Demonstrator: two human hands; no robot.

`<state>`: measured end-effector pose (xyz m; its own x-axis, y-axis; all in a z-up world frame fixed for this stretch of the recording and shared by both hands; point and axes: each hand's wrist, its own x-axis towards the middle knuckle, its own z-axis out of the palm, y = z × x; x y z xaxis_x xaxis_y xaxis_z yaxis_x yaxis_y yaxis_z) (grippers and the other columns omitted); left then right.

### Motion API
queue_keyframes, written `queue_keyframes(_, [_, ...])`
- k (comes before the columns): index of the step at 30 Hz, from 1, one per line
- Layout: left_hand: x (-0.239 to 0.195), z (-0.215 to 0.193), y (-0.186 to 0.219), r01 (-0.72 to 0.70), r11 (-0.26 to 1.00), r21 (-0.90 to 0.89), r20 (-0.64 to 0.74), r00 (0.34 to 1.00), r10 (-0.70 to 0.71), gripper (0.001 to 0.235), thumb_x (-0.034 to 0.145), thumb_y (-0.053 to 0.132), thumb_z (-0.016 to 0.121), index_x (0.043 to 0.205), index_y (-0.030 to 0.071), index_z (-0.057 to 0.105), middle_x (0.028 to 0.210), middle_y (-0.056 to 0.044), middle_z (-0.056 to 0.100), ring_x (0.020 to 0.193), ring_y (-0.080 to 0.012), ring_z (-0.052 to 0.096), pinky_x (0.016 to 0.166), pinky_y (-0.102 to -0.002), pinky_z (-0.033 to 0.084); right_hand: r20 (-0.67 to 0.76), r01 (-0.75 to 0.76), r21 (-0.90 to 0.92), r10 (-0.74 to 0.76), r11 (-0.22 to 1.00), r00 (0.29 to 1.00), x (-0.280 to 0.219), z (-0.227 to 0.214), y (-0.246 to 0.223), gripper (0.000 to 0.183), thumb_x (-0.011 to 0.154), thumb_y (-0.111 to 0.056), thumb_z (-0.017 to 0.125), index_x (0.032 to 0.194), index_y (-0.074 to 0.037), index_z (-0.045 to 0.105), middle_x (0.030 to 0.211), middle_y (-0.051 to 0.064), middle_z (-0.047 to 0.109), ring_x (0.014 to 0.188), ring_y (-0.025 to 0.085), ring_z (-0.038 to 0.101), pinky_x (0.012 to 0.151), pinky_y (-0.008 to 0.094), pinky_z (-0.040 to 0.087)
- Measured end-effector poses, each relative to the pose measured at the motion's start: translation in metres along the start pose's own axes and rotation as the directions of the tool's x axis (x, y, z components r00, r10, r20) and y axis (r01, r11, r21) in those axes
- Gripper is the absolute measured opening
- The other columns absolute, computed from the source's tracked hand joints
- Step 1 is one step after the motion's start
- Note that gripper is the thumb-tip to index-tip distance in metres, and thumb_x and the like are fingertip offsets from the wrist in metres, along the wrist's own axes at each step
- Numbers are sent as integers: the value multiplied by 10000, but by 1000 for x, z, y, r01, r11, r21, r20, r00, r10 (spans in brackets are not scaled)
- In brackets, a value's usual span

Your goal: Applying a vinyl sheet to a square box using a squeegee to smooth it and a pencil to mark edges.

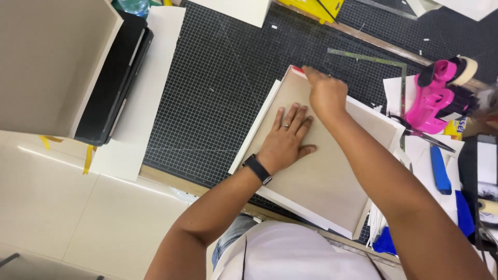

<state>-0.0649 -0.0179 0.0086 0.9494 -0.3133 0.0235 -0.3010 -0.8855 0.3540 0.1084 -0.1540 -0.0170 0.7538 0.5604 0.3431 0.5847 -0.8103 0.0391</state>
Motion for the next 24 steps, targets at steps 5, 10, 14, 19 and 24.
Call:
queue_keyframes(5, [2,6,0,5,1000,3,17,1000,-5,839,957,730,434,1575,172,327,1680,-117,238,1599,-310,75,1304,-551,-16,15,46,-66,-45,997,999,-10,-3,-25,474,947,-164,580,1399,-274,669,1341,-16,718,1200,231,688,925,430,583])
queue_keyframes(10, [3,2,-2,0,999,36,31,1000,-1,853,971,725,434,1609,182,277,1701,-110,191,1598,-311,70,1305,-551,-10,-34,-41,-26,40,999,999,-1,11,-7,453,980,-124,520,1347,-322,694,1253,-44,751,1076,221,733,816,453,608])
queue_keyframes(14, [-1,3,-3,-8,1000,10,0,1000,8,841,955,714,477,1576,161,350,1690,-131,221,1596,-329,94,1305,-557,10,-50,48,-33,-50,998,998,-23,-14,-31,465,859,-291,668,1322,-278,710,1262,-20,748,1125,261,712,917,443,586])
queue_keyframes(19, [-3,-4,-5,-40,999,9,1,999,40,849,958,688,504,1589,148,326,1685,-153,223,1587,-342,114,1291,-571,25,-93,-179,16,180,984,979,-70,-37,29,376,986,-152,538,1287,-283,723,1185,-14,770,1060,277,734,879,456,585])
queue_keyframes(24, [-10,-8,-3,-60,998,18,23,998,60,813,967,680,493,1585,174,341,1683,-114,230,1588,-313,103,1291,-561,10,-106,-232,-156,217,960,970,-138,-30,65,457,958,-80,543,1285,-326,747,1163,-62,782,1055,211,752,900,373,589])
